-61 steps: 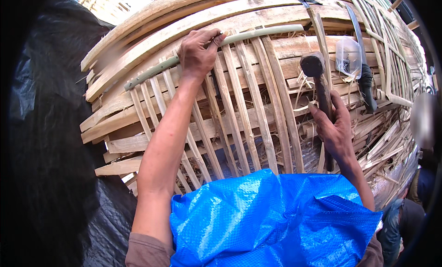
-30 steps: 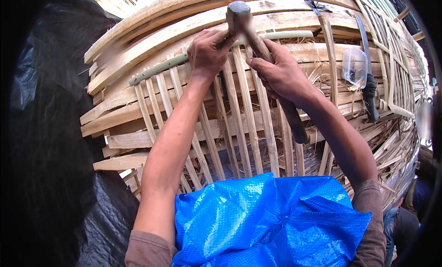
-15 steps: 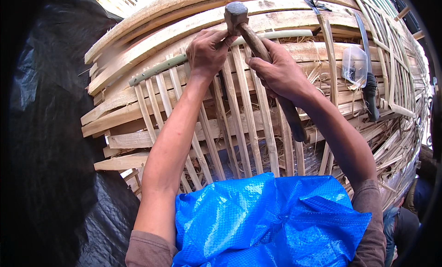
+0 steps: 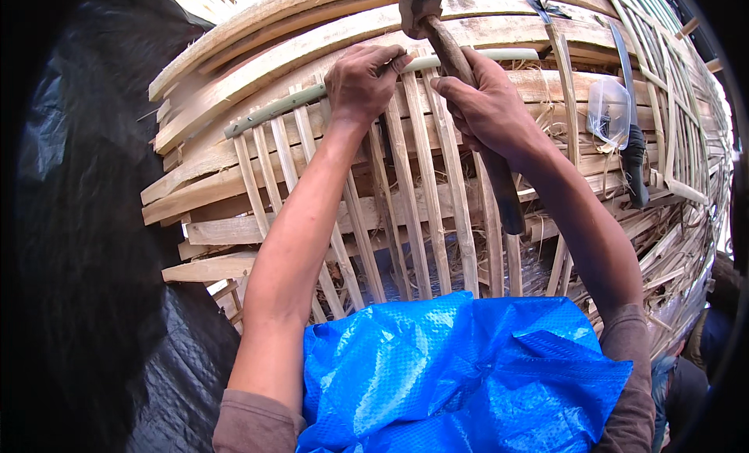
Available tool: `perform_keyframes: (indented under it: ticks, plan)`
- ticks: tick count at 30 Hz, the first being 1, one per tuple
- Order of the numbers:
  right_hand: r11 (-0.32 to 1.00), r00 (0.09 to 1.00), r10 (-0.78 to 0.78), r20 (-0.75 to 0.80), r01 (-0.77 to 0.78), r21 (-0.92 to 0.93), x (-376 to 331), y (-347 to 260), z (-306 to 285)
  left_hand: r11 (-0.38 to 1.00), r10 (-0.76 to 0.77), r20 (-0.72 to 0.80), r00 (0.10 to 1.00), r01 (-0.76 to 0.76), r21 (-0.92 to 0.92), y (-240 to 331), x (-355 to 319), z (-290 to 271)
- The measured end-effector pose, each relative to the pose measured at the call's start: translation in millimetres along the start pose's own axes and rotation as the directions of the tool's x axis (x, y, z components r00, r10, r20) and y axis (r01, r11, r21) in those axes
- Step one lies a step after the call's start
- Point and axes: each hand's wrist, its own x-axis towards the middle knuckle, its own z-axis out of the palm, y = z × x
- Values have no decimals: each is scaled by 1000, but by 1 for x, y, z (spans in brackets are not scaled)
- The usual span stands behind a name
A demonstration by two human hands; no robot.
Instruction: The person builds a bamboo structure by aligning thin bamboo slats against a crossbeam and hammering nails into them.
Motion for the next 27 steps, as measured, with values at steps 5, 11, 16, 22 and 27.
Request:
perform_keyframes:
  ticks: [5,11,16,22,27]
  plan:
    - [998,999,-48,-2,48,-30,-3,-4,-7,999,24,-8,1000,-24,36,1,2,0]
    - [998,996,46,-81,-43,34,1,14,-13,998,-20,6,1000,19,57,2,0,-2]
    - [998,998,60,-32,-59,34,-4,17,-16,997,42,-20,999,-40,69,2,0,-1]
    - [998,998,60,-27,-59,23,-4,29,-14,990,73,-27,997,-69,120,0,0,-1]
    - [998,998,68,-19,-68,17,-6,37,-16,980,36,-20,999,-32,195,4,-1,-3]
